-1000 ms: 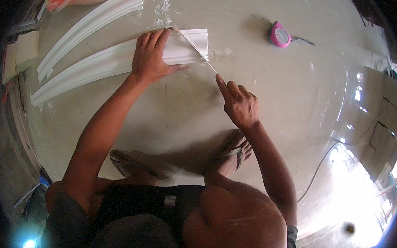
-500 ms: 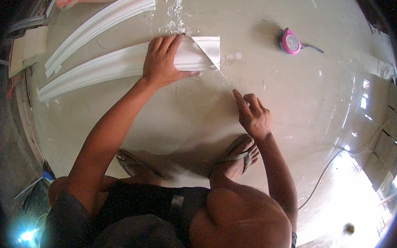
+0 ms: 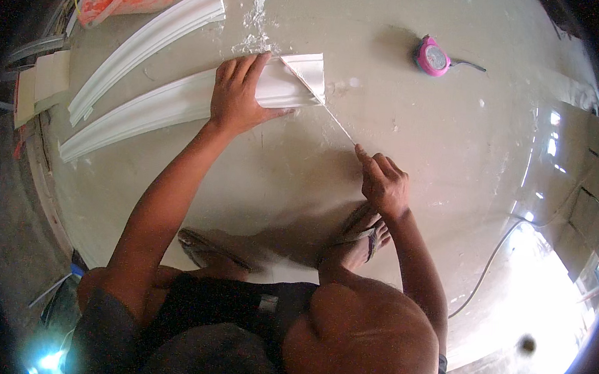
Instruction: The person measures a long white molding strip with a tape measure and marks it with a utility knife. They then repeatedly score and snap the molding into shorter segments, stacking the cut pieces on the floor.
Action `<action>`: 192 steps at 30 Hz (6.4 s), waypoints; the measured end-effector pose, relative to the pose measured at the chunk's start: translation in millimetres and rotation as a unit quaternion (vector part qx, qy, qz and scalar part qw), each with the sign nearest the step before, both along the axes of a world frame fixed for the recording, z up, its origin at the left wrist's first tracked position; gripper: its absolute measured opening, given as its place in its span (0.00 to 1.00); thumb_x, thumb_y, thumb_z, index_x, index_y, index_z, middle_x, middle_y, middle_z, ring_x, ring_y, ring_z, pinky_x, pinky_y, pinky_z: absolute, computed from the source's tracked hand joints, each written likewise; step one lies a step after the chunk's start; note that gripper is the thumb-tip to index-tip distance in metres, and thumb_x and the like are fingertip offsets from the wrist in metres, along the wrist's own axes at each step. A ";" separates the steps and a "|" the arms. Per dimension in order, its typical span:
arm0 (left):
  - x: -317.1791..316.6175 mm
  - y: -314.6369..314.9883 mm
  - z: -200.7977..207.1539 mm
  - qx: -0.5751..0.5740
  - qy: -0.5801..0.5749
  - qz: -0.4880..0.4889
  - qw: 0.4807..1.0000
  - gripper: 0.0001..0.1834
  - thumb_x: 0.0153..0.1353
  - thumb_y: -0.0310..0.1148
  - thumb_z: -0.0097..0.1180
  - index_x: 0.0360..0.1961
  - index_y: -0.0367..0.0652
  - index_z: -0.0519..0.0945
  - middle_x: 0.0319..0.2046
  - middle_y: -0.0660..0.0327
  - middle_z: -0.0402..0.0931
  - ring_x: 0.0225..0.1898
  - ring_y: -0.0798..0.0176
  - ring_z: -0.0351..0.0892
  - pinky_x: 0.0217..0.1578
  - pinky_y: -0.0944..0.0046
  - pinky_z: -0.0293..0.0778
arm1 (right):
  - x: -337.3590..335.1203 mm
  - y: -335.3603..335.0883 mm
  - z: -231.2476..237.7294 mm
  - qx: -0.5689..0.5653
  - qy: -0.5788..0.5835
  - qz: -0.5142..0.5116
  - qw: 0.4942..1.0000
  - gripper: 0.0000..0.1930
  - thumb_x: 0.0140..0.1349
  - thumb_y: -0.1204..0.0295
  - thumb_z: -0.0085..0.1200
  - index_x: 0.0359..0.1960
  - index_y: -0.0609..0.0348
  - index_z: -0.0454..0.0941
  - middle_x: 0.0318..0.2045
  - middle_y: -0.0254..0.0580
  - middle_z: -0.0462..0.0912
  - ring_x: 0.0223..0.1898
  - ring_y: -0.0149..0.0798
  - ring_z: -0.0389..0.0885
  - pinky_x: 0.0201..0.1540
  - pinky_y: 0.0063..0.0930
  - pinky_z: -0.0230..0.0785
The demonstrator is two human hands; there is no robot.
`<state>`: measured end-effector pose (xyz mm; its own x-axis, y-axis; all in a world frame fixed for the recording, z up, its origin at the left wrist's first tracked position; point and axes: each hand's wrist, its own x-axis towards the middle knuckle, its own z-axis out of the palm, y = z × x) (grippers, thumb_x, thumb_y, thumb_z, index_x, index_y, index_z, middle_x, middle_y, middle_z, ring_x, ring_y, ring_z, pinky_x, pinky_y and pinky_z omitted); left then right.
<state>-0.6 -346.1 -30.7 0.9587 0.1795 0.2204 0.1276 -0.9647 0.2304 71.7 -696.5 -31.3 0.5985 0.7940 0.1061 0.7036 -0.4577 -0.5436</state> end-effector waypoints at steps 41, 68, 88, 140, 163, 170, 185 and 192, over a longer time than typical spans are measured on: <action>-0.2 -1.9 -1.4 -0.010 -0.004 0.004 1.000 0.60 0.33 0.68 0.79 0.66 0.44 0.75 0.58 0.62 0.74 0.59 0.55 0.72 0.67 0.47 0.62 | 1.8 -2.8 -2.8 -0.011 0.020 0.002 1.000 0.30 0.58 0.79 0.58 0.65 0.44 0.78 0.29 0.38 0.79 0.30 0.45 0.83 0.32 0.39 0.80; -2.2 -0.2 -2.5 -0.011 0.002 0.003 1.000 0.61 0.35 0.69 0.78 0.66 0.41 0.74 0.59 0.57 0.76 0.61 0.51 0.72 0.66 0.45 0.62 | -3.2 11.6 -1.5 0.001 0.030 -0.015 0.999 0.31 0.59 0.80 0.58 0.66 0.43 0.76 0.32 0.39 0.81 0.31 0.47 0.84 0.33 0.40 0.80; -2.2 -1.2 -3.8 -0.018 0.002 0.009 1.000 0.60 0.37 0.69 0.77 0.67 0.42 0.73 0.60 0.57 0.76 0.62 0.50 0.72 0.66 0.44 0.63 | 12.1 66.3 3.9 -0.009 0.036 0.009 0.999 0.27 0.62 0.78 0.56 0.64 0.45 0.77 0.33 0.42 0.82 0.33 0.50 0.85 0.35 0.43 0.81; -2.7 0.4 -5.0 -0.024 -0.001 0.010 1.000 0.60 0.34 0.68 0.79 0.66 0.44 0.74 0.59 0.57 0.76 0.60 0.51 0.73 0.63 0.46 0.65 | -7.2 -1.9 10.1 -0.019 0.044 -0.041 0.998 0.25 0.62 0.84 0.57 0.61 0.47 0.82 0.31 0.40 0.84 0.32 0.45 0.86 0.34 0.36 0.81; -2.3 -1.9 -3.8 -0.010 -0.018 -0.006 1.000 0.60 0.35 0.71 0.77 0.65 0.43 0.75 0.59 0.55 0.76 0.60 0.48 0.73 0.64 0.46 0.65 | 18.6 93.5 9.9 -0.027 0.069 -0.027 0.997 0.23 0.67 0.76 0.54 0.63 0.43 0.78 0.35 0.45 0.84 0.32 0.54 0.85 0.33 0.47 0.80; -2.8 0.6 -3.6 0.000 0.002 0.007 1.000 0.59 0.34 0.69 0.79 0.65 0.44 0.76 0.57 0.57 0.77 0.59 0.49 0.73 0.62 0.46 0.65 | -6.0 3.8 13.4 0.003 0.058 -0.028 0.998 0.25 0.63 0.81 0.58 0.62 0.45 0.81 0.29 0.41 0.82 0.29 0.44 0.86 0.31 0.39 0.80; -1.0 2.9 -3.6 -0.006 -0.003 -0.003 1.000 0.58 0.36 0.67 0.79 0.65 0.43 0.75 0.57 0.56 0.77 0.59 0.48 0.73 0.62 0.47 0.66 | 1.9 21.3 0.3 -0.008 0.076 -0.011 0.997 0.31 0.58 0.79 0.59 0.65 0.42 0.77 0.35 0.40 0.83 0.32 0.49 0.85 0.35 0.43 0.81; -1.5 4.6 -3.8 -0.005 0.009 0.000 1.000 0.59 0.37 0.68 0.78 0.66 0.43 0.74 0.58 0.55 0.76 0.60 0.48 0.73 0.63 0.46 0.65 | 13.1 53.8 -10.3 0.008 0.044 -0.002 0.999 0.33 0.58 0.77 0.59 0.67 0.40 0.75 0.35 0.39 0.82 0.34 0.50 0.85 0.37 0.44 0.82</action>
